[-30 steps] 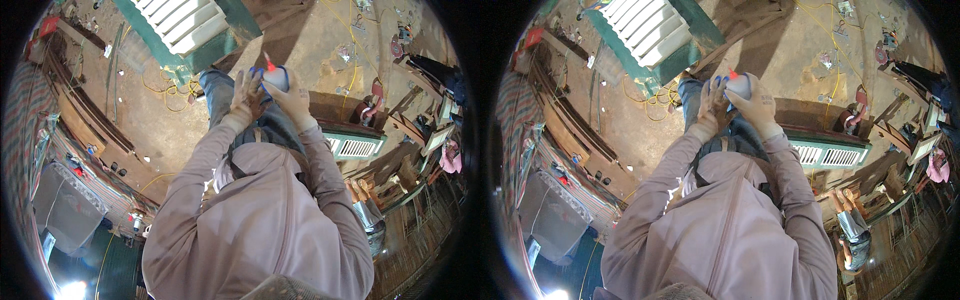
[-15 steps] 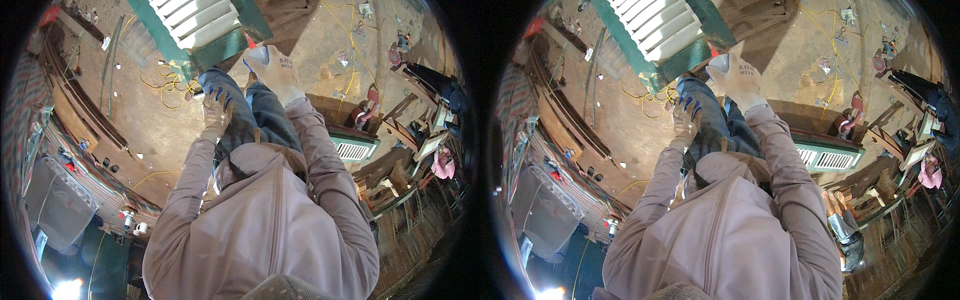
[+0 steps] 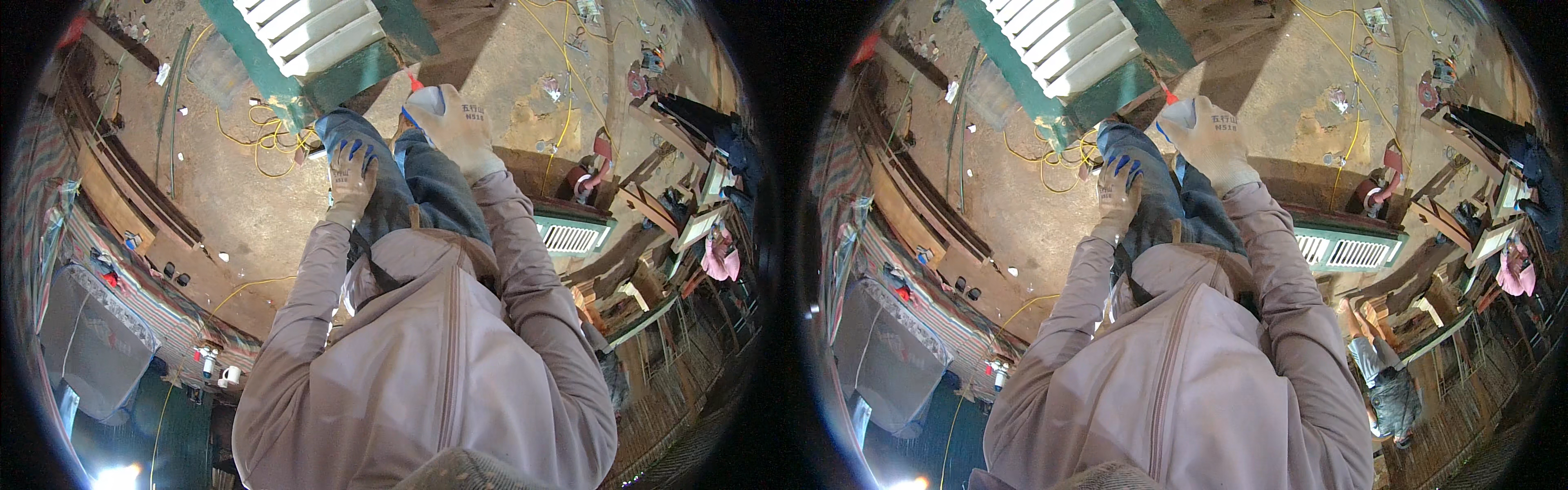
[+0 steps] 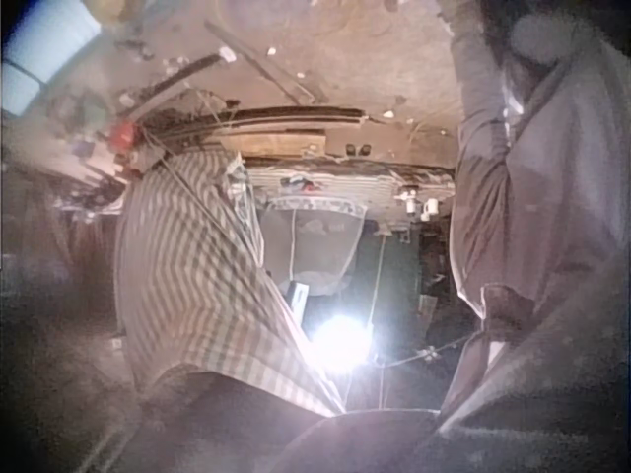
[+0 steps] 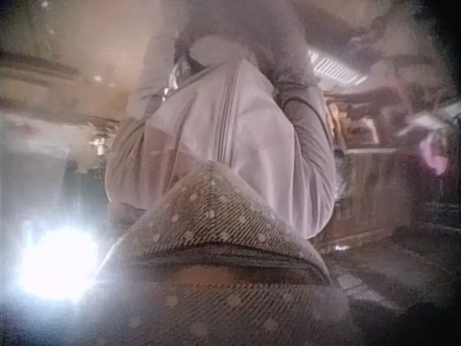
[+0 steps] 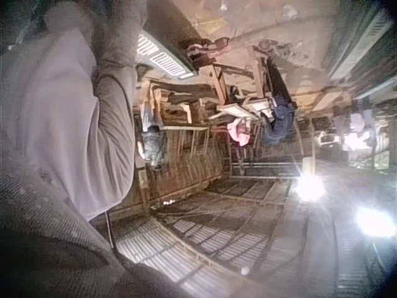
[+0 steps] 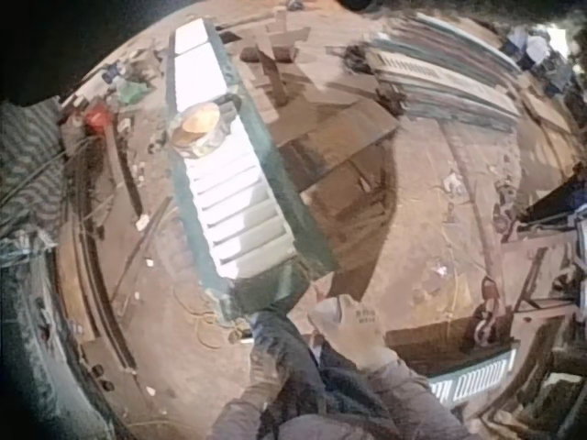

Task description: The person applies glue from a bottle to the edges of a green wooden slatted panel, then uses a handheld sander to smooth the surface. The person works on multiple sections of the panel in a workshop setting.

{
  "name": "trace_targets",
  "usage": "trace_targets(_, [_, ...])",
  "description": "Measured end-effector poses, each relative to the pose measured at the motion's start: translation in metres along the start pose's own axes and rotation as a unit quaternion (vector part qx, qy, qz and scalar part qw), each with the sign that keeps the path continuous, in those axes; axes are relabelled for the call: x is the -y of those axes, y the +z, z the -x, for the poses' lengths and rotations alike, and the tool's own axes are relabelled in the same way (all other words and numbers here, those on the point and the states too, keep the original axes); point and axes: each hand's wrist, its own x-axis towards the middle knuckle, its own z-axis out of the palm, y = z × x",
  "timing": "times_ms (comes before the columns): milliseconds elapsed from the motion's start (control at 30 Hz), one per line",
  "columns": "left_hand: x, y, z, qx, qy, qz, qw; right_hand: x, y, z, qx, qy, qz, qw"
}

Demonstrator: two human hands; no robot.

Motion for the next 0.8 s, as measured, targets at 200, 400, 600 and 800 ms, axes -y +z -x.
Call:
trace_targets(200, [0.004,0.008,0.005,0.001,0.004,0.008,1.0,0.003,-0.003,0.013,-0.007,0.031,-0.025,0.999])
trace_targets(400, [0.002,0.014,0.007,0.02,-0.029,0.005,0.999,0.0,0.003,0.0,-0.02,0.01,-0.028,0.999])
trace_targets(600, [0.012,0.018,0.011,-0.015,-0.008,0.022,1.0,-0.009,0.002,0.008,-0.02,-0.032,-0.001,0.999])
trace_targets(800, [0.018,0.023,0.014,-0.028,0.003,0.012,1.0,0.007,-0.008,0.013,-0.004,0.036,-0.041,0.999])
